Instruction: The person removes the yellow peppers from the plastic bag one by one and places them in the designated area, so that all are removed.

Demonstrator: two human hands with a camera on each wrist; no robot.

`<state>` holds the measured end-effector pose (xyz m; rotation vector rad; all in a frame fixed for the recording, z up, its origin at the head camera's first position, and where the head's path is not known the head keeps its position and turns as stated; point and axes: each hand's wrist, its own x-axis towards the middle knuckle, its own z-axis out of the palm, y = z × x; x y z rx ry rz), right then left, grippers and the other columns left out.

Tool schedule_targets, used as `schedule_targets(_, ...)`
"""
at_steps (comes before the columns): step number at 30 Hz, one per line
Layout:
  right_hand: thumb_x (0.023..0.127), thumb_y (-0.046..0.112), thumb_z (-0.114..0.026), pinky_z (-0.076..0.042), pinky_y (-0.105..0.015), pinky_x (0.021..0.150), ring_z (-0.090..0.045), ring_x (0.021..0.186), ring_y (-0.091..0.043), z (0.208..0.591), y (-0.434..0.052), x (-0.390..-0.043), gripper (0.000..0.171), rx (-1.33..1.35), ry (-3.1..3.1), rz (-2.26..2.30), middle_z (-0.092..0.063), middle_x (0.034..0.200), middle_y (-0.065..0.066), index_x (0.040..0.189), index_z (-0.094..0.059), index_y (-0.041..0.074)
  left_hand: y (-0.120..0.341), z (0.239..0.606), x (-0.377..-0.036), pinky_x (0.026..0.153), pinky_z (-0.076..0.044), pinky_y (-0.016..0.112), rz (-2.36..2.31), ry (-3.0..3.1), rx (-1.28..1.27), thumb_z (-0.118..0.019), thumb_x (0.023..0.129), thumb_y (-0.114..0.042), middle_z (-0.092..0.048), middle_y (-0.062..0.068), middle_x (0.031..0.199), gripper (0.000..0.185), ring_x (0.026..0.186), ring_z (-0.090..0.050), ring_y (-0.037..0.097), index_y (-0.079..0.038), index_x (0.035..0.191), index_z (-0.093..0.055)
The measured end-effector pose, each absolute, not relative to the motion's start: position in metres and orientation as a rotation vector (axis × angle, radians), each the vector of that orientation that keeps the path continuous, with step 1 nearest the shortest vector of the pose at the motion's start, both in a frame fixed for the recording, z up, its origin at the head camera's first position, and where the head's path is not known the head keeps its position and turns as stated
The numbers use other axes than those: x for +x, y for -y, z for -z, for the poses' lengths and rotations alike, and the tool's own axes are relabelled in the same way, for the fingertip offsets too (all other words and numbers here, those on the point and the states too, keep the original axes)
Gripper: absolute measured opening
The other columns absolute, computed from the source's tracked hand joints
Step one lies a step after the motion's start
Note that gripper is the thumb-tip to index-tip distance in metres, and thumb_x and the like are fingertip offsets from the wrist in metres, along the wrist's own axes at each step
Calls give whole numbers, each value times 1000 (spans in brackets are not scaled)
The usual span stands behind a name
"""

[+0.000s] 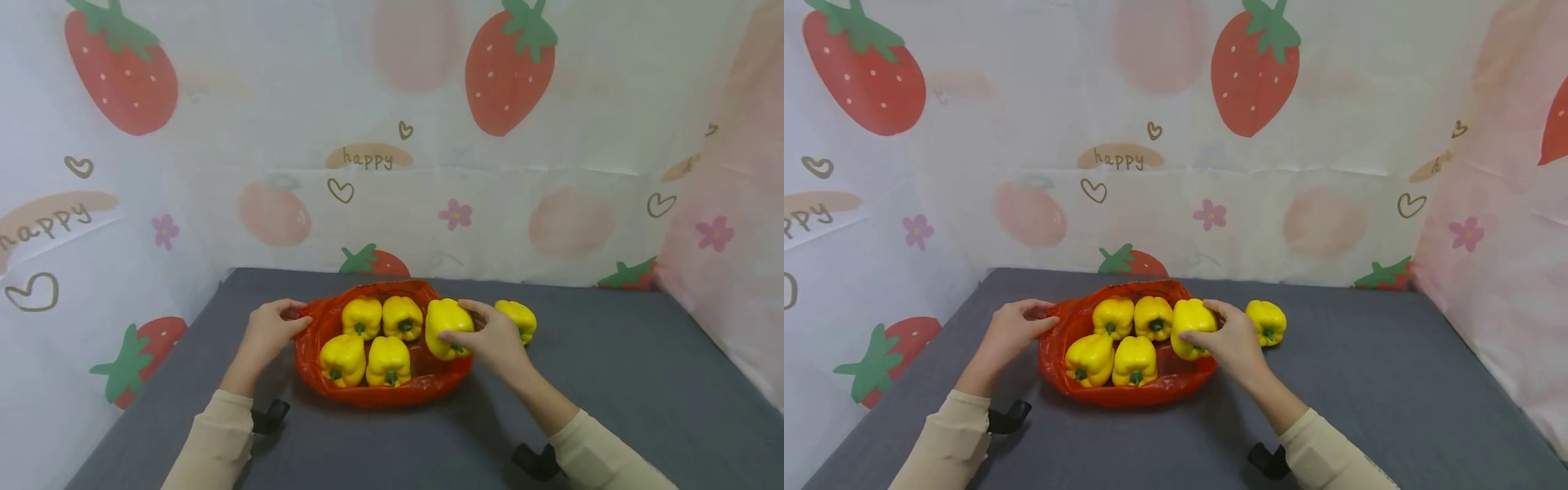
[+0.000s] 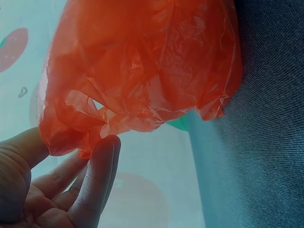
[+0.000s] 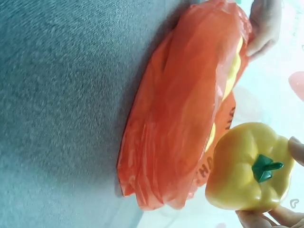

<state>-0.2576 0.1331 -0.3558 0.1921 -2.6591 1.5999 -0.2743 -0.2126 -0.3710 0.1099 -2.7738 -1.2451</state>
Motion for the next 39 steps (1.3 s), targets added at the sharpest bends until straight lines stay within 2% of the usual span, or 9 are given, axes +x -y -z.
schedule_targets(15, 69, 41, -79, -54, -34, 83, -57, 112, -27, 358, -154, -265, 78, 217, 2637, -1603, -54, 131, -12, 133, -49, 8, 214, 373, -275, 74, -55, 32, 1253, 2775, 101, -63, 87, -27, -66, 11, 105, 36, 86, -61, 21, -7, 116, -62)
schedule_targets(24, 69, 45, -78, -55, -31, 72, -55, 114, -29, 353, -171, -266, 79, 200, 2679, -1537, -50, 135, -11, 135, -47, 13, 214, 374, -275, 74, -55, 32, 1254, 2770, 111, -63, 87, -27, -66, 12, 105, 36, 87, -60, 21, -7, 116, -62)
schedule_targets(39, 71, 51, -73, -52, -39, 86, -50, 122, -32, 346, -203, -274, 83, 160, 2707, -1458, -47, 138, -13, 138, -43, 12, 214, 375, -277, 73, -55, 31, 1259, 2770, 111, -63, 87, -28, -66, 11, 105, 36, 86, -60, 21, -7, 116, -62)
